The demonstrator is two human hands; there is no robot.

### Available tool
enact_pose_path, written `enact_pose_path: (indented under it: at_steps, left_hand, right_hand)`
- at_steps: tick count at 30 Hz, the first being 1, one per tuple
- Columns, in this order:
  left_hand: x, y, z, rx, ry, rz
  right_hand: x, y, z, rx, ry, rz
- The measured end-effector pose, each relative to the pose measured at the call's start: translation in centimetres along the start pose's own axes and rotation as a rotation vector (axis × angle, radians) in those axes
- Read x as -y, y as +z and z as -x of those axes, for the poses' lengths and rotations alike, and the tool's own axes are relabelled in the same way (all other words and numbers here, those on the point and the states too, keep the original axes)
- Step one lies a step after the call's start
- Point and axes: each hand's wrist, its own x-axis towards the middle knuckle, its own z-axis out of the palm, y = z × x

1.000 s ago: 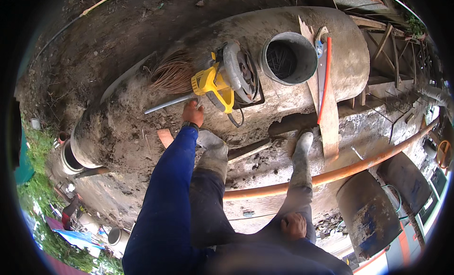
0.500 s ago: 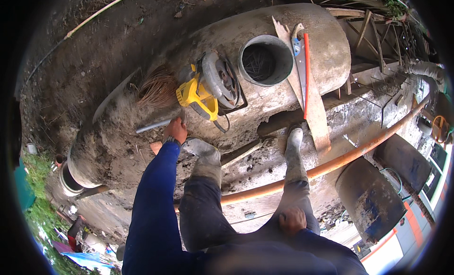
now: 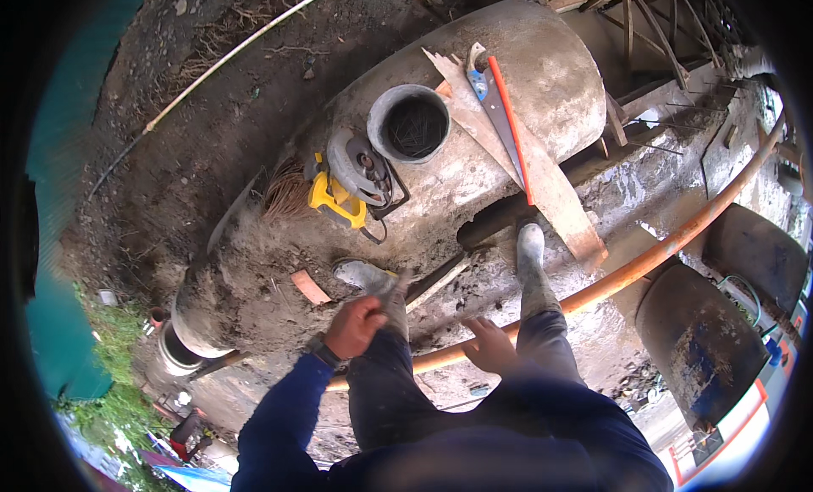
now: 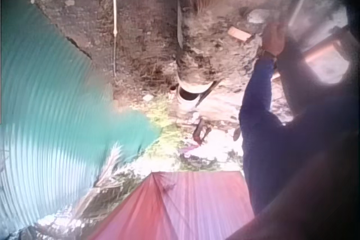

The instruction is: The person positions and fits a large curved metal sheet onto a metal frame near a cement mixer. They repeatedly lift, align, and adjust the sheet with both hands, then walk to retrieve a long orange pipe and a yellow power tool from the ground.

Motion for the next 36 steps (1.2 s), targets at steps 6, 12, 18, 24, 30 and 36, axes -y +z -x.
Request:
enact_pose_path:
  at_steps: [6, 12, 18, 24, 30, 36]
  left_hand:
    - [-12.7, 7.3, -3.8, 0.098, 0.062, 0.572]
    - [-12.1, 4.5, -14.1, 0.102, 0.279, 0.214]
    - [-7.3, -2.8, -32.1, -0.223, 0.069, -0.090]
    - [5.8, -4.3, -45.7, -0.108, 0.040, -1.053]
    - [6.4, 0.4, -53.6, -0.027, -0.029, -1.230]
    - [6.0, -1.6, -54.7, -0.044, -0.072, -1.252]
  right_hand:
    - [3.2, -3.4, -7.4, -0.368, -0.311, -0.407]
    - [-1.0, -4.5, -5.6, -0.528, -0.060, -0.577]
    - [-9.3, 1.9, -5.7, -0.592, 0.373, -0.867]
    - [-10.2, -0.8, -6.1, -0.394, 0.494, -0.893]
    - [-9.3, -5.2, -4.2, -0.341, 0.460, -0.922]
    - [-9.9, -7.0, -3.8, -0.269, 0.488, -1.007]
